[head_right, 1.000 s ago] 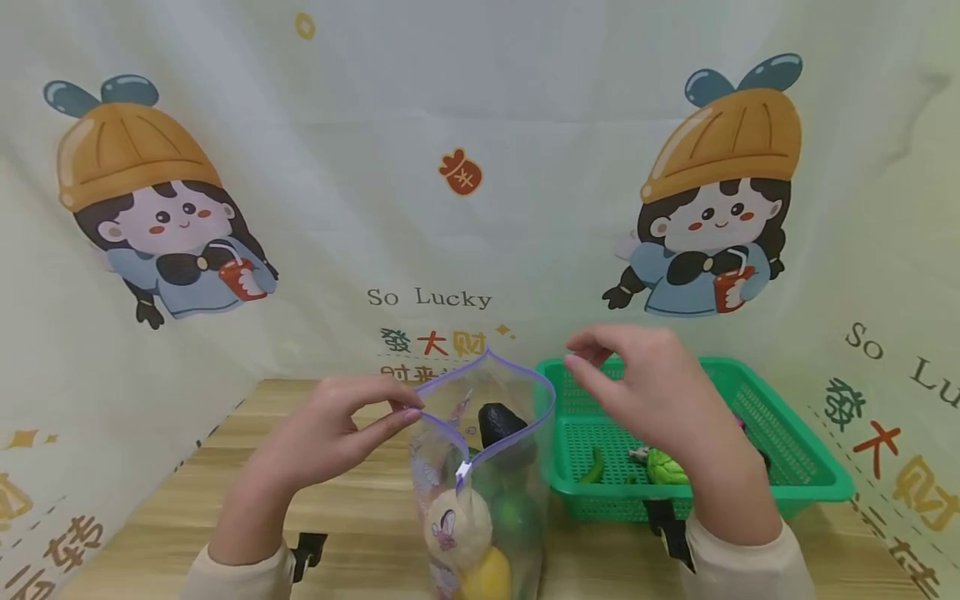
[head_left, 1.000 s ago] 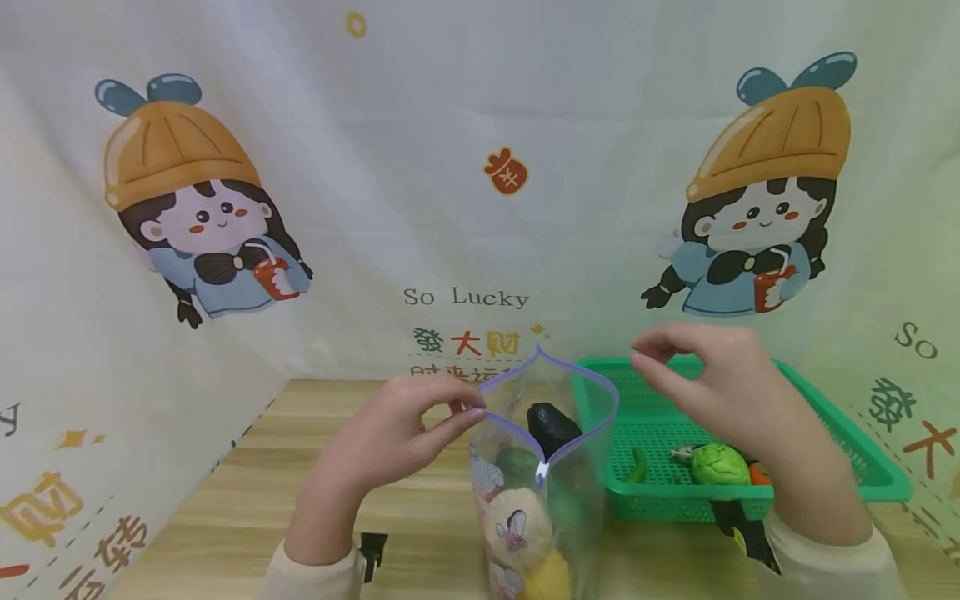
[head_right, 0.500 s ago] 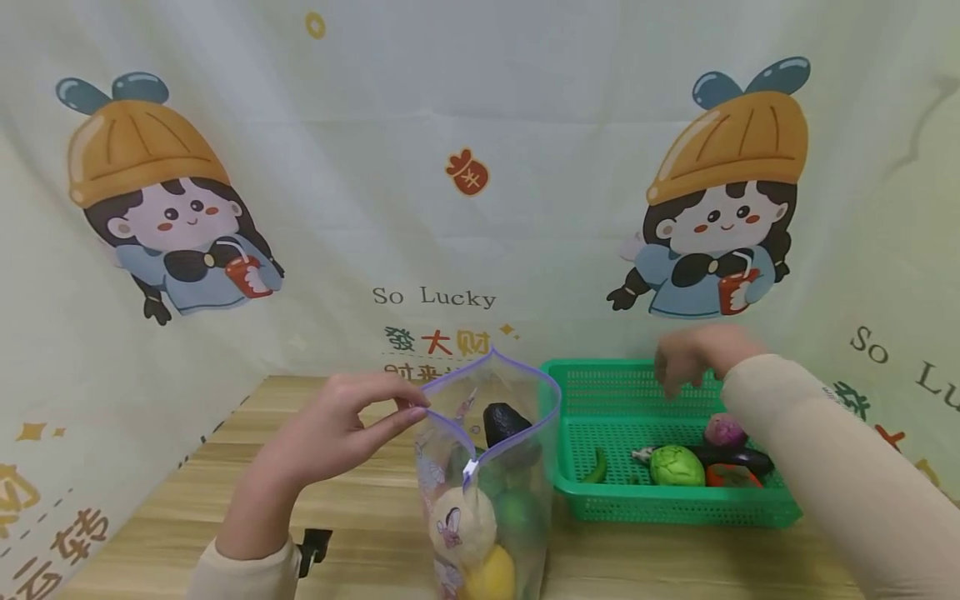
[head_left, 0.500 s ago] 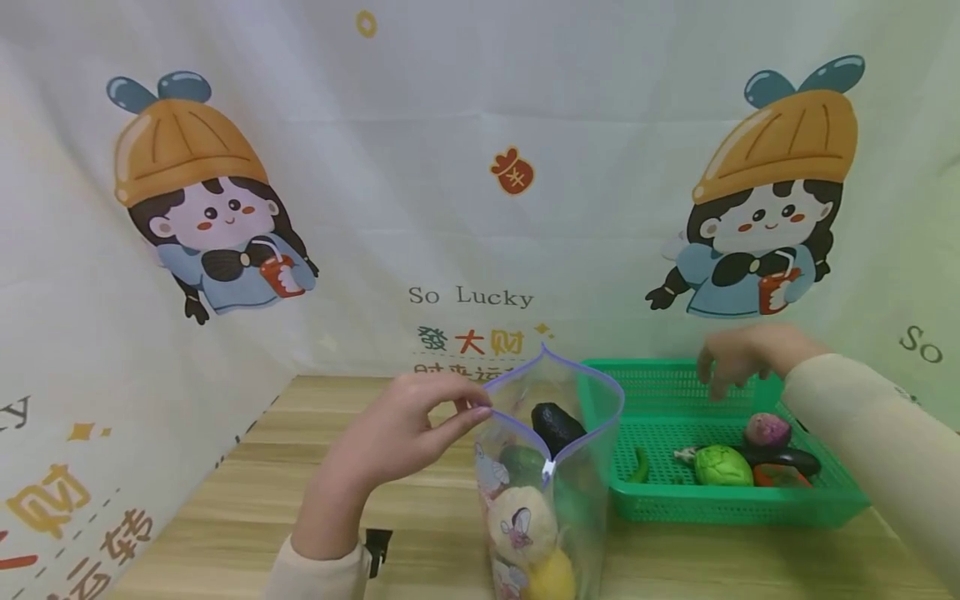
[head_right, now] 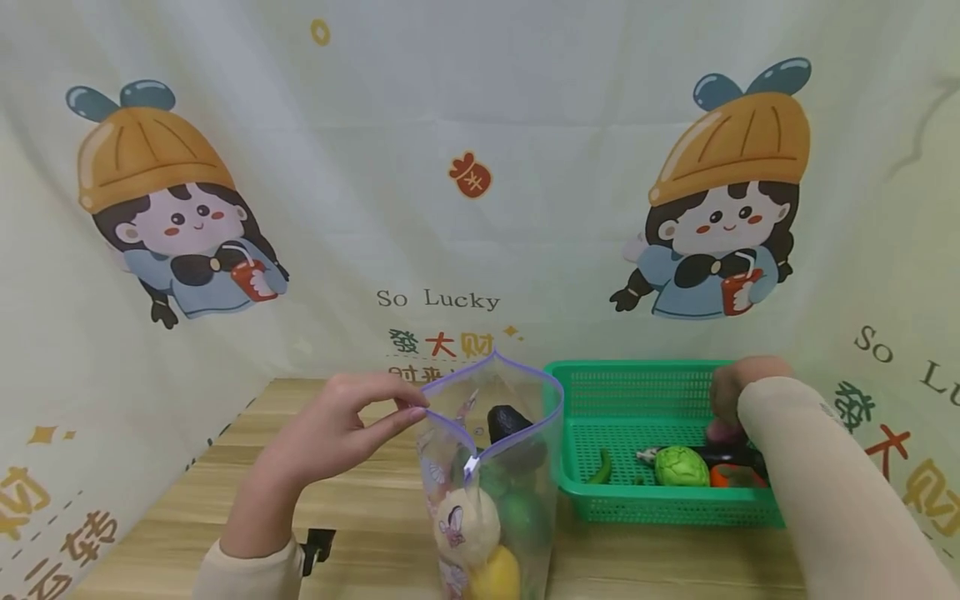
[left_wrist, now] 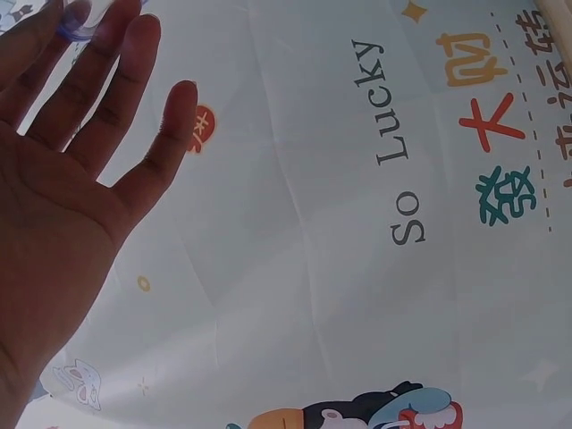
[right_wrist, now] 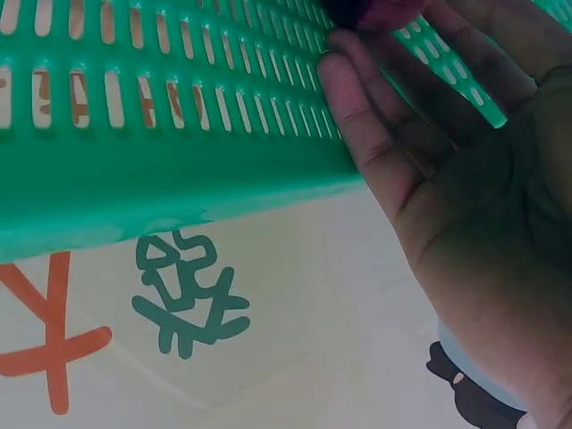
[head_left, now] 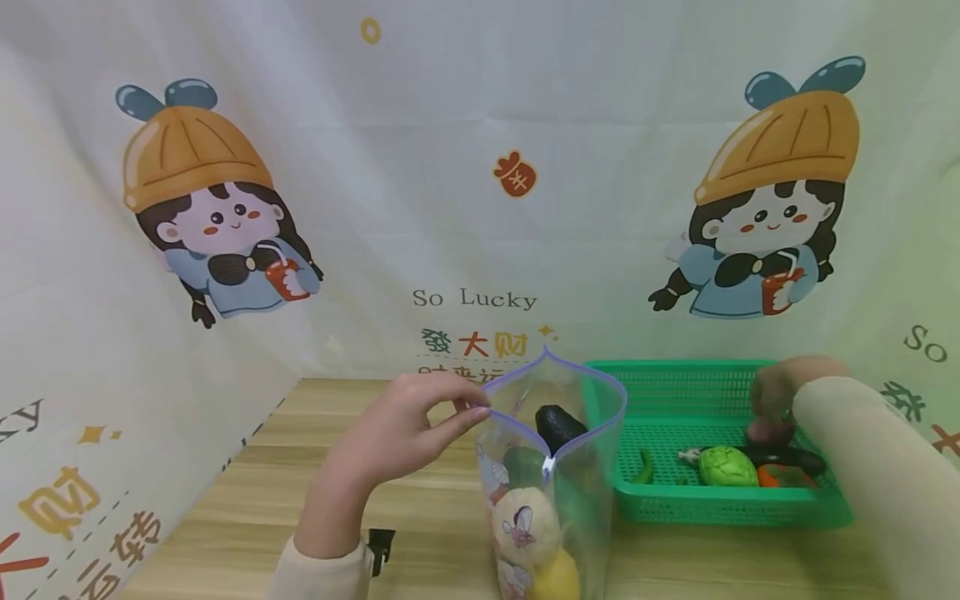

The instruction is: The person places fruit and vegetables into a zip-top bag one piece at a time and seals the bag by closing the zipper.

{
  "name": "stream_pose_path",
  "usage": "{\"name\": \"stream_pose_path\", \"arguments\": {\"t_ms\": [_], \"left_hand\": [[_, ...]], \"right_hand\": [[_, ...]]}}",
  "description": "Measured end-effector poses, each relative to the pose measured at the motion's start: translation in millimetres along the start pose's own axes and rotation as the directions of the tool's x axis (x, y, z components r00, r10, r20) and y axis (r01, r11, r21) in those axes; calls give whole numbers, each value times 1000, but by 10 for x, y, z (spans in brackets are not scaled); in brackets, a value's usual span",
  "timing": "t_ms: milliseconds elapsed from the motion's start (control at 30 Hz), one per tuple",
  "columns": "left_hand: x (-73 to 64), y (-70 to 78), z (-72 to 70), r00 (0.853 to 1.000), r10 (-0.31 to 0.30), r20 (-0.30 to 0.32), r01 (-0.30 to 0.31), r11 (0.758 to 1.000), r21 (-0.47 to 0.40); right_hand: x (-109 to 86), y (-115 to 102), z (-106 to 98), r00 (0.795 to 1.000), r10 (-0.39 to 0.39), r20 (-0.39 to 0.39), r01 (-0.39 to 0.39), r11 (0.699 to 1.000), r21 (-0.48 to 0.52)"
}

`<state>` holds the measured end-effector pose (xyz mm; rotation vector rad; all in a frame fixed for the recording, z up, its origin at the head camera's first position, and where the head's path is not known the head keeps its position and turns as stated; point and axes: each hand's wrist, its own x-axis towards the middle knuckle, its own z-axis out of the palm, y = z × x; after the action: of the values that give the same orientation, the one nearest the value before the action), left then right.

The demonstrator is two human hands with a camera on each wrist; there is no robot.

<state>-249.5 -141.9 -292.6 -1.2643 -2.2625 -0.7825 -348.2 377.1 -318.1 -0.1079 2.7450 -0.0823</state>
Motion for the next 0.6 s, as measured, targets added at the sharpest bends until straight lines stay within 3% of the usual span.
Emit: {"name": "stream_pose_path", "arguments": {"t_ms": [433, 600], "left_hand": [[4, -3, -3, 1000, -10, 4, 10, 1000, 12], [-10, -8, -5, 1000, -6, -1, 6, 1000, 13]], "right_hand": [[251, 74, 54, 992, 118, 45, -121, 988, 93], [193, 58, -83, 990, 81, 112, -88, 994, 65]]}}
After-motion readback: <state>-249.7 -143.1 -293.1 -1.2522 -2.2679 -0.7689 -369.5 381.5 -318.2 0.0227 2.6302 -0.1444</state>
